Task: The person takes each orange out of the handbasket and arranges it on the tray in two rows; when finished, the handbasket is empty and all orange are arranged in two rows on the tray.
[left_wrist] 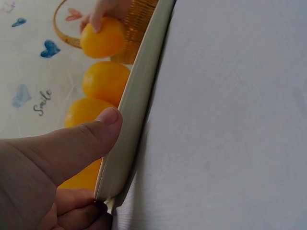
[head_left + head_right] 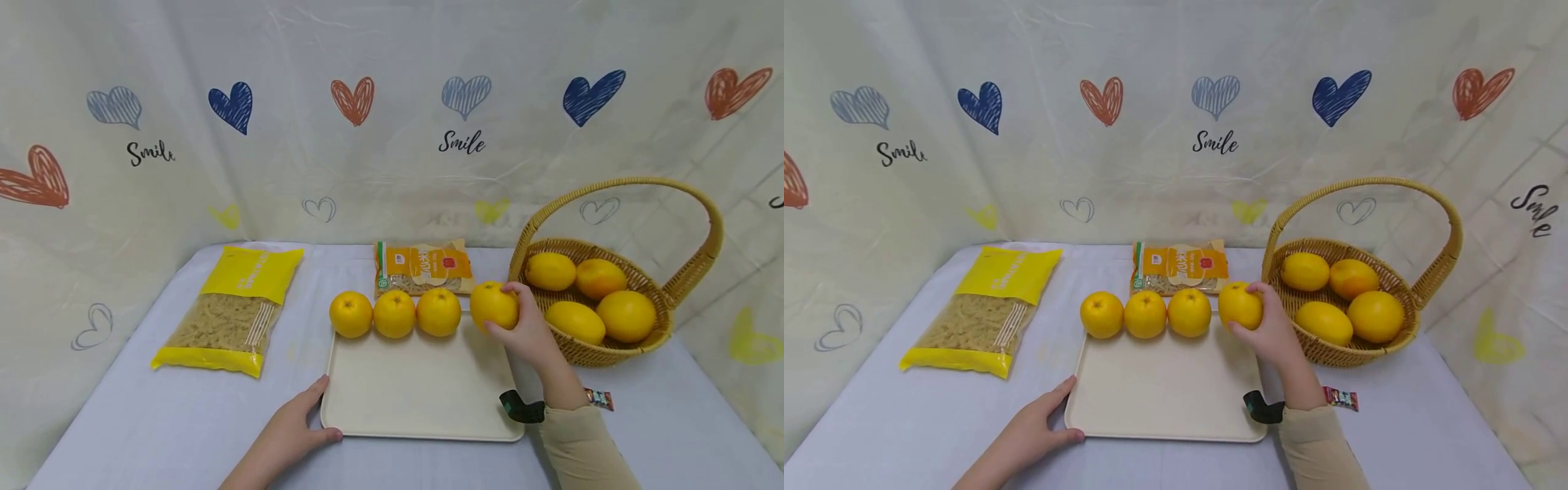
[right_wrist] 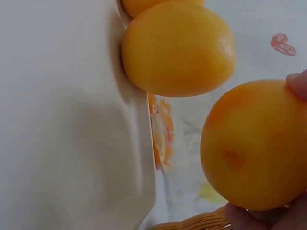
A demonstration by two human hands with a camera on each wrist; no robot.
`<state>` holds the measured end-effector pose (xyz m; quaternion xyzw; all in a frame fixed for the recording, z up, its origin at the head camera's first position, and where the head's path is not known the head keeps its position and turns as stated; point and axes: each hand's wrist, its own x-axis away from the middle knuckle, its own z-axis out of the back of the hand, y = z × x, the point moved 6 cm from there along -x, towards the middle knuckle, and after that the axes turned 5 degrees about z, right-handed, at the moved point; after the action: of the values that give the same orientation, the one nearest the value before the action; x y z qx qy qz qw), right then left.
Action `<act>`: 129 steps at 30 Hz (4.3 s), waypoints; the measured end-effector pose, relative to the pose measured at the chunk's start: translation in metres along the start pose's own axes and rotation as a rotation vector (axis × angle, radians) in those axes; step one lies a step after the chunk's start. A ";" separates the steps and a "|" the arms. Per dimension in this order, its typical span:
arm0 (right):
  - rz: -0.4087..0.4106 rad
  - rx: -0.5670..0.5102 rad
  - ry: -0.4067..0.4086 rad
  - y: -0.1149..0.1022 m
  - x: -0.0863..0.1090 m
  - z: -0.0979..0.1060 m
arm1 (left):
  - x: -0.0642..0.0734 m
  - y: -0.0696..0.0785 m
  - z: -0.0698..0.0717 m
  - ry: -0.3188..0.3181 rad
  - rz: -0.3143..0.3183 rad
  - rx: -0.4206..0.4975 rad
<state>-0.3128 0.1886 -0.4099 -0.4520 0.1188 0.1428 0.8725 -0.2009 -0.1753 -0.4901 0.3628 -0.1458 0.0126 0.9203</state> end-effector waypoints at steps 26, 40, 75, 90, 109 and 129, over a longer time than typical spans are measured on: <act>-0.078 0.155 -0.115 0.009 -0.002 -0.017 | -0.002 -0.003 -0.004 -0.015 0.038 0.000; -0.055 0.116 -0.137 0.021 -0.003 -0.025 | -0.003 -0.005 -0.005 -0.032 0.048 0.010; -0.104 0.056 -0.155 0.025 -0.003 -0.024 | -0.002 -0.003 -0.004 -0.021 0.036 0.002; -0.075 0.062 -0.146 0.018 -0.002 -0.021 | -0.001 -0.002 -0.003 -0.022 0.051 -0.007; 0.190 0.078 0.227 -0.026 0.008 0.051 | 0.001 0.000 0.000 -0.013 0.038 0.010; -0.066 0.269 -0.118 0.037 0.014 0.106 | -0.001 -0.003 0.000 -0.005 0.043 0.016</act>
<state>-0.3043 0.2980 -0.3824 -0.3256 0.0705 0.1231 0.9348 -0.2010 -0.1770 -0.4924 0.3668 -0.1558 0.0324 0.9166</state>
